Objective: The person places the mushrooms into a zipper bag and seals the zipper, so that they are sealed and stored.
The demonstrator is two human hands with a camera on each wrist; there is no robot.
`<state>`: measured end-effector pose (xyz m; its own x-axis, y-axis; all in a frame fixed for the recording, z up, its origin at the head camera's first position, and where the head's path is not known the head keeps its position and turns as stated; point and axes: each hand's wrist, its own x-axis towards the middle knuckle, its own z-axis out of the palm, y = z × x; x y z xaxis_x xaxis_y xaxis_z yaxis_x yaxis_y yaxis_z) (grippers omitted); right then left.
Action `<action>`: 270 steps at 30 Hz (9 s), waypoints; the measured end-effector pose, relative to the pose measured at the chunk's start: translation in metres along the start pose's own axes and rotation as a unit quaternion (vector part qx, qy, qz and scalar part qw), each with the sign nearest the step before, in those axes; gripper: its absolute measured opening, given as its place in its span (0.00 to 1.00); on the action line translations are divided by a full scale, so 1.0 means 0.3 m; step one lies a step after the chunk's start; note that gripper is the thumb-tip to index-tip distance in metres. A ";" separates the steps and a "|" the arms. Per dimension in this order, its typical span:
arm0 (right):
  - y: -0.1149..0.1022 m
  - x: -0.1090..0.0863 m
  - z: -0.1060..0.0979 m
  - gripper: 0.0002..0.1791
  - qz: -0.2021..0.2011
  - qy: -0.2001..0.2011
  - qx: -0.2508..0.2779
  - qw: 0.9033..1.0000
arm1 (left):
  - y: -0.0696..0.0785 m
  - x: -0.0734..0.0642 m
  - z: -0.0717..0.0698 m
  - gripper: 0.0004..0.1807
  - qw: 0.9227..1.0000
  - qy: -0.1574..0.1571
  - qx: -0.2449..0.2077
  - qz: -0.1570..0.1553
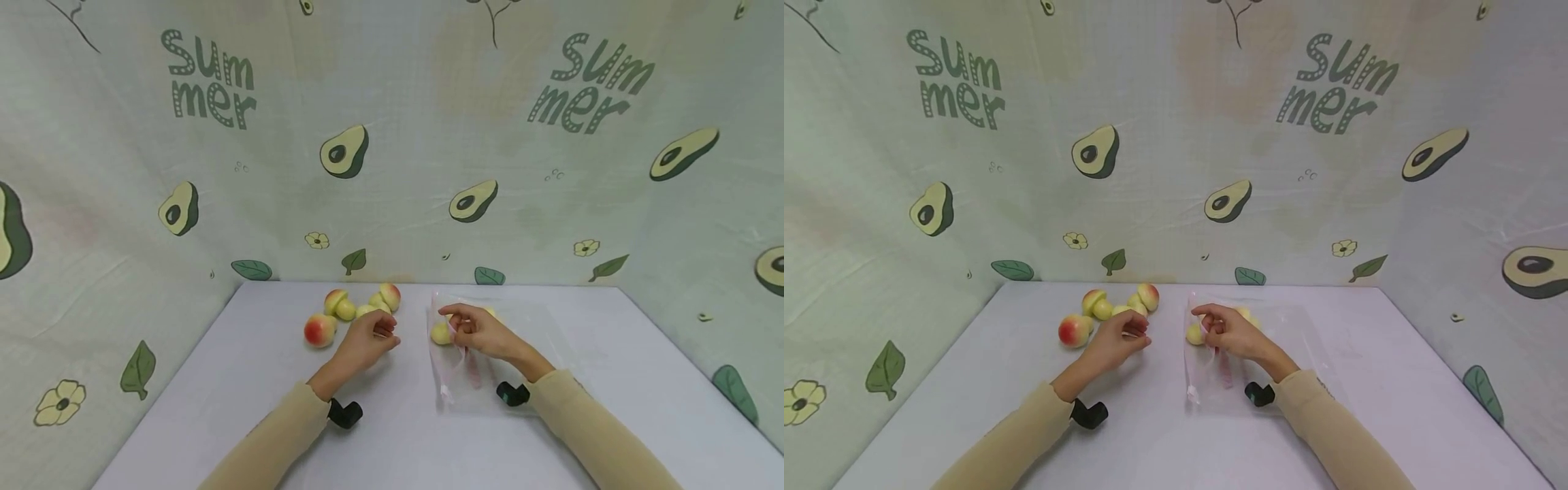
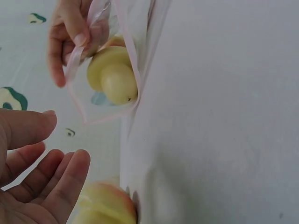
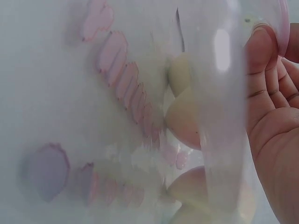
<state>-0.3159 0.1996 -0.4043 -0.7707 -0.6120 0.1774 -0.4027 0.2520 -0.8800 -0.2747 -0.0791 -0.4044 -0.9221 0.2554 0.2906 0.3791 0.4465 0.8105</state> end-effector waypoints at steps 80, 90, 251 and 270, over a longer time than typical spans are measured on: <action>-0.009 -0.011 0.012 0.26 0.010 0.004 -0.023 1.000 | -0.234 -0.085 -0.314 0.27 0.978 0.082 0.178 -0.065; -0.003 -0.013 0.009 0.26 0.007 0.004 -0.018 1.000 | -0.224 -0.084 -0.312 0.27 0.978 0.081 0.182 -0.066; 0.009 -0.014 0.001 0.27 -0.012 0.006 -0.015 1.000 | -0.005 0.098 0.173 0.28 0.999 -0.019 0.046 0.015; 0.010 -0.017 0.002 0.28 -0.004 0.020 -0.025 0.999 | 0.016 0.099 0.192 0.26 0.998 -0.007 0.064 -0.010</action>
<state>-0.3128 0.2030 -0.4081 -0.7859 -0.5844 0.2023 -0.4318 0.2843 -0.8560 -0.2958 -0.0199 -0.4213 -0.9288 0.2563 0.2677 0.3683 0.5571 0.7443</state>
